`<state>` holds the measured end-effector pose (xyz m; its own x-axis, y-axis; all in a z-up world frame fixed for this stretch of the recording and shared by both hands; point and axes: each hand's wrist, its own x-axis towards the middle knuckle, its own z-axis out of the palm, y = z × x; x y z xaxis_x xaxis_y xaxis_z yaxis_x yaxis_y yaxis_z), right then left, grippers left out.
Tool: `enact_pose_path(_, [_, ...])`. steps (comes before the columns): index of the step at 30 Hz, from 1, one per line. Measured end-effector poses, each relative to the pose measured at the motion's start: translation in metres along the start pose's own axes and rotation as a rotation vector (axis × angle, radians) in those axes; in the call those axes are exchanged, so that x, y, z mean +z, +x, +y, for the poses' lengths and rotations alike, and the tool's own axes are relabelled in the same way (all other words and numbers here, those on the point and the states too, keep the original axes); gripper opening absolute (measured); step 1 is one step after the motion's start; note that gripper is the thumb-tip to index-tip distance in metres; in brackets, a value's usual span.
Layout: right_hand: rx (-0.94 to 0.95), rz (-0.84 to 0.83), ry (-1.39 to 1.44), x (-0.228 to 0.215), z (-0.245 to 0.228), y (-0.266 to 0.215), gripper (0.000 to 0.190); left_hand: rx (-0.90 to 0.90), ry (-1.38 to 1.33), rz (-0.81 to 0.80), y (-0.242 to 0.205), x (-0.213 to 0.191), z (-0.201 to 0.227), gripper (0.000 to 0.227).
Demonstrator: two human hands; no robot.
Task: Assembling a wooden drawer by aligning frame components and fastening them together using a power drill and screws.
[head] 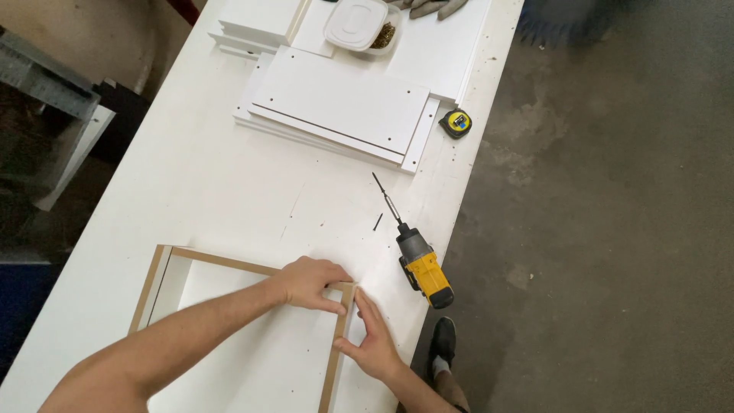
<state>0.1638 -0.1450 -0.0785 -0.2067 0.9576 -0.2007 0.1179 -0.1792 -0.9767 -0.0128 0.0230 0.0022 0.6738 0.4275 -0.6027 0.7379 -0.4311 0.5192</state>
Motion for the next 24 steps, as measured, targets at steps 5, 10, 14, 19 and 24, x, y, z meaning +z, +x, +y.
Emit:
enact_pose_path(5, [-0.006,-0.009,0.004,0.000,0.004,-0.001,0.101,-0.007,0.086,-0.004,0.006,0.002,0.011,0.068])
enact_pose_path(10, [0.009,-0.032,0.018,-0.002,0.000,-0.002,0.102,0.009,0.088,0.023,0.007,0.005,0.008,0.066])
enact_pose_path(14, [0.045,-0.056,0.204,-0.020,0.012,0.012,0.071,0.031,0.098,0.032,0.011,0.009,-0.001,0.064])
enact_pose_path(19, [-0.012,-0.177,0.170,-0.049,0.022,0.059,0.066,0.086,0.150,0.148,0.020,0.033,-0.027,0.077])
enact_pose_path(24, [0.089,-0.290,0.211,-0.059,0.004,0.071,0.069,0.070,0.146,0.129,0.019,0.033,-0.027,0.078])
